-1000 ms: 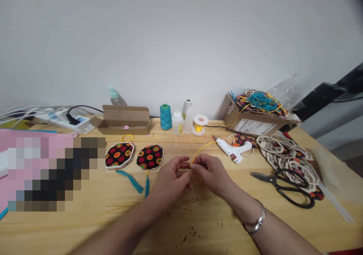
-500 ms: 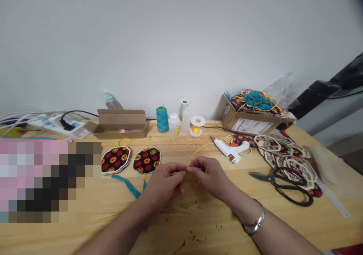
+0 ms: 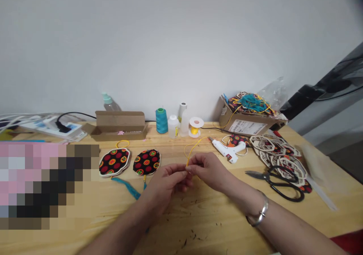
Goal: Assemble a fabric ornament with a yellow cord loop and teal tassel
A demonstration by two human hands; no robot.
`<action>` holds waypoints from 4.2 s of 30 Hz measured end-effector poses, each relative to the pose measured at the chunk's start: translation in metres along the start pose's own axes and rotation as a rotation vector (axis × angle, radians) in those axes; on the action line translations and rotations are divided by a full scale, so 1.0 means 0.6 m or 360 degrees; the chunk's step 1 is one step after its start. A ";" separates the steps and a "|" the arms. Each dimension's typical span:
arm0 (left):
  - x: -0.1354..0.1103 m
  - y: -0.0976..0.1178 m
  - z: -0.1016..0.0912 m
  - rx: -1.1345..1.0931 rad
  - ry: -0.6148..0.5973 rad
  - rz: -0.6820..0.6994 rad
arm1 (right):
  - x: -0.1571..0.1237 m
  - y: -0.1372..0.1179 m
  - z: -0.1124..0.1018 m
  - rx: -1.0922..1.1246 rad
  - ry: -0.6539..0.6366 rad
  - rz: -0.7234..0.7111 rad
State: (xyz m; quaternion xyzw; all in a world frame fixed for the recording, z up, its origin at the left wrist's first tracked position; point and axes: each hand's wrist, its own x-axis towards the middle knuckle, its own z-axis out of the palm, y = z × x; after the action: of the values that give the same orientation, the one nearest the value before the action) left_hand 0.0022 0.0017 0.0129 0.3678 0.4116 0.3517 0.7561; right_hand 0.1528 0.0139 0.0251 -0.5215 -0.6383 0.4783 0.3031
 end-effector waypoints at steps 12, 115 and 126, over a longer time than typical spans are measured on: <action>0.013 -0.008 -0.008 0.0384 0.0177 0.0054 | 0.008 0.033 0.002 0.0255 0.0000 0.0192; 0.010 -0.003 -0.007 0.0240 0.0275 0.0113 | -0.002 0.025 -0.017 0.0314 -0.0024 0.0127; 0.013 -0.005 -0.005 0.0124 0.0429 0.0166 | -0.034 0.032 0.009 -0.0875 0.0409 -0.0893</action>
State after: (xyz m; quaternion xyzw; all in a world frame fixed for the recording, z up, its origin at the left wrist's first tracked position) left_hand 0.0035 0.0074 0.0063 0.3672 0.5030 0.4204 0.6599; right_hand 0.1610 -0.0075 0.0074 -0.4444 -0.8166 0.1198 0.3483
